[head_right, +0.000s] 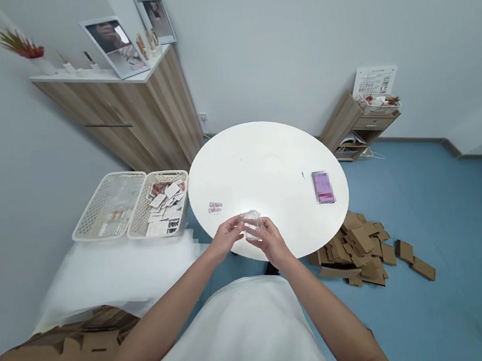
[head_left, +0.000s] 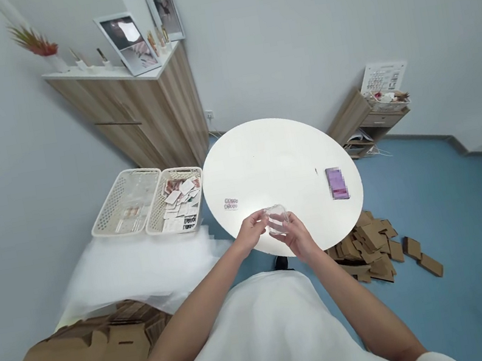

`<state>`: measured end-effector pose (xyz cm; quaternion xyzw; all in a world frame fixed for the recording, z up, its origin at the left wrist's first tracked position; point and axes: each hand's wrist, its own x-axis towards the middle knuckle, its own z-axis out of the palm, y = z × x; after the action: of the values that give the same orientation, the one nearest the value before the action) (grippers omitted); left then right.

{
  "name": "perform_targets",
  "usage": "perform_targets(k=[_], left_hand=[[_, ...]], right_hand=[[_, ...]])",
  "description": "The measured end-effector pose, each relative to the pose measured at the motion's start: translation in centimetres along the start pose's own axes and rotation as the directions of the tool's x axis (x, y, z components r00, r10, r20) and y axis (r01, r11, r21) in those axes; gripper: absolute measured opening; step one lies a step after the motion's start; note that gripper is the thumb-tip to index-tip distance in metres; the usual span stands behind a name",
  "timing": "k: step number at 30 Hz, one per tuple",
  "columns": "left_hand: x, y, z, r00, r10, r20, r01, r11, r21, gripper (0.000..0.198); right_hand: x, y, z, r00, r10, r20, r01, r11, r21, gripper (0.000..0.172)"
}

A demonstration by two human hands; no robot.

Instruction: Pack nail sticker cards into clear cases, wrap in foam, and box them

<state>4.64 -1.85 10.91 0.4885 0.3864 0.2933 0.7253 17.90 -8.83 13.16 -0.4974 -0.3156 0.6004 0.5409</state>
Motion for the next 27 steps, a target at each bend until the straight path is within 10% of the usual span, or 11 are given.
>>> perform_targets(k=[8,17,22,27], left_hand=[[3.6,-0.5,4.3,0.995,-0.062,0.084,0.058,0.997,0.047,0.034],[6.5,-1.1,7.5,0.993,-0.117,-0.014,0.118,0.987,0.105,0.039],[7.5,-1.0,8.5,0.983,-0.177,0.053,0.175,0.984,0.041,0.042],[8.3,-0.8,8.8,0.973,-0.187,0.136,0.184,0.982,0.03,0.042]], right_hand=[[2.2,-0.7,-7.7,0.982,0.051,-0.184,-0.054,0.998,-0.01,0.024],[3.5,-1.0,-14.7,0.991,0.052,-0.123,-0.087,0.953,-0.292,0.042],[3.9,-2.9,-17.3,0.974,-0.159,0.163,0.226,0.77,-0.596,0.064],[4.5,-3.9,-18.0,0.934,-0.153,0.324,0.331,0.71,-0.621,0.049]])
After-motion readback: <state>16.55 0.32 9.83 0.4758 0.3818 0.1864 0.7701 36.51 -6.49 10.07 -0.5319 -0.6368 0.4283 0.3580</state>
